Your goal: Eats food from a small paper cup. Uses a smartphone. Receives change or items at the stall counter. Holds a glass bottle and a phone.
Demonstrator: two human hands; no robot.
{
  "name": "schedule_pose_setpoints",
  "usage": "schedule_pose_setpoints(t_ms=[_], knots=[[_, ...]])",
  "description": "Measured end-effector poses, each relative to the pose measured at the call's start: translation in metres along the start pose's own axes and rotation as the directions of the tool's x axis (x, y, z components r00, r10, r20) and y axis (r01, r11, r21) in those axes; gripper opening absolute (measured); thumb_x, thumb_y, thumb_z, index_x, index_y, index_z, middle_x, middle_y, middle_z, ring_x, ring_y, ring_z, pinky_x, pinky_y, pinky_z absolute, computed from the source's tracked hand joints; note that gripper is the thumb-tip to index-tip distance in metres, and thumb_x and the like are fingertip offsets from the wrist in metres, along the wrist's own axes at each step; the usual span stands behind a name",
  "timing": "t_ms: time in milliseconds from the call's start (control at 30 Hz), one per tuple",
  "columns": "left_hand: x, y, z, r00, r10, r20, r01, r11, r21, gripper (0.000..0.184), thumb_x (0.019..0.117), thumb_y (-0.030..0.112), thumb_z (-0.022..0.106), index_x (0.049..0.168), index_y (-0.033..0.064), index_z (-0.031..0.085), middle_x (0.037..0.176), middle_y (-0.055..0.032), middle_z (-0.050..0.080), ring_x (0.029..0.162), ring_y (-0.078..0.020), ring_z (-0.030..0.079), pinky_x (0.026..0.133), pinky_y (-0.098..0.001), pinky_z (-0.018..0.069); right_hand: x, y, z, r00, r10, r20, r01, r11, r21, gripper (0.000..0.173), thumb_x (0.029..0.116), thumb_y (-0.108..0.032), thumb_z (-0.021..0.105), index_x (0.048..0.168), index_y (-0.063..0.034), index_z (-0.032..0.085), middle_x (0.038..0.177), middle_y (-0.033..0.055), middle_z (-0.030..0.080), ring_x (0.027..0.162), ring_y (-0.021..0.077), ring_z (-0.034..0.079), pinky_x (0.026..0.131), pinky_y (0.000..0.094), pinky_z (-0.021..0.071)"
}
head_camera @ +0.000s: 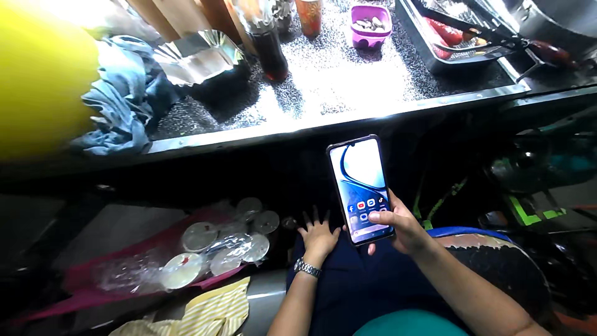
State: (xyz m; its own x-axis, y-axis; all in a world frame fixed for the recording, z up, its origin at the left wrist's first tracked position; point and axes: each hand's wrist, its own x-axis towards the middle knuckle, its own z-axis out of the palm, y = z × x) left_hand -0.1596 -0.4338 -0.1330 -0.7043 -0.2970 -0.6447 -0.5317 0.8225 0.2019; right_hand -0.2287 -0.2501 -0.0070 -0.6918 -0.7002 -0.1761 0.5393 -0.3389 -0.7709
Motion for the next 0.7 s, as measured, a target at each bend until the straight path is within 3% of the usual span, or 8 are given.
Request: schedule_pose_setpoints(t_ms=[100,167,267,567,700], knots=[[-0.0002,0.0006,-0.0011,0.999,0.028,0.025,-0.029,0.999,0.018,0.054,0.1017,0.053,0.051,0.153,0.0355,0.047,0.173,-0.0064,0.009,0.156,-0.0463,0.001,0.115,-0.0758,0.0096,-0.0008,0.0006,0.0011,1.000,-0.007,0.004,0.007,1.000,0.010,0.060,0.0883,-0.017,0.072,0.136,-0.0078,0.037,0.111,0.0099,0.073,0.087,0.0235,0.077,0.051,0.0354,0.0631],[-0.0012,0.0012,-0.0039,0.996,0.065,0.061,-0.067,0.997,0.034,0.050,0.1030,0.053,0.049,0.149,0.0342,0.053,0.172,0.0001,0.015,0.156,-0.0443,0.000,0.115,-0.0758,0.0041,-0.0011,0.0012,0.0017,1.000,-0.008,0.007,0.008,1.000,0.018,0.059,0.0888,-0.017,0.071,0.136,-0.0079,0.037,0.111,0.0102,0.073,0.087,0.0238,0.077,0.051,0.0357,0.0632],[-0.0037,0.0031,-0.0060,0.991,0.099,0.086,-0.103,0.994,0.047,0.052,0.1034,0.054,0.047,0.148,0.0292,0.055,0.171,0.0005,0.020,0.157,-0.0428,-0.001,0.116,-0.0747,-0.0016,-0.0026,0.0014,0.0019,1.000,-0.003,0.010,0.002,1.000,0.017,0.057,0.0898,-0.017,0.071,0.135,-0.0083,0.038,0.111,0.0096,0.073,0.085,0.0230,0.077,0.051,0.0352,0.0630],[-0.0004,0.0007,-0.0018,0.995,0.089,0.050,-0.090,0.996,0.022,0.051,0.1037,0.051,0.047,0.149,0.0300,0.054,0.170,0.0023,0.023,0.157,-0.0418,0.000,0.117,-0.0742,0.0014,-0.0042,0.0025,0.0005,1.000,0.010,-0.014,-0.009,1.000,0.030,0.057,0.0907,-0.018,0.069,0.137,-0.0088,0.036,0.110,0.0124,0.073,0.085,0.0251,0.077,0.049,0.0357,0.0622],[0.0011,0.0012,-0.0011,0.995,0.089,0.046,-0.091,0.996,0.026,0.051,0.1040,0.052,0.046,0.150,0.0301,0.053,0.170,0.0032,0.024,0.157,-0.0413,0.002,0.117,-0.0738,0.0019,-0.0037,0.0019,0.0008,0.998,0.040,-0.040,-0.039,0.999,0.033,0.049,0.0954,-0.021,0.057,0.138,-0.0094,0.035,0.110,0.0126,0.072,0.083,0.0250,0.077,0.048,0.0347,0.0611]])
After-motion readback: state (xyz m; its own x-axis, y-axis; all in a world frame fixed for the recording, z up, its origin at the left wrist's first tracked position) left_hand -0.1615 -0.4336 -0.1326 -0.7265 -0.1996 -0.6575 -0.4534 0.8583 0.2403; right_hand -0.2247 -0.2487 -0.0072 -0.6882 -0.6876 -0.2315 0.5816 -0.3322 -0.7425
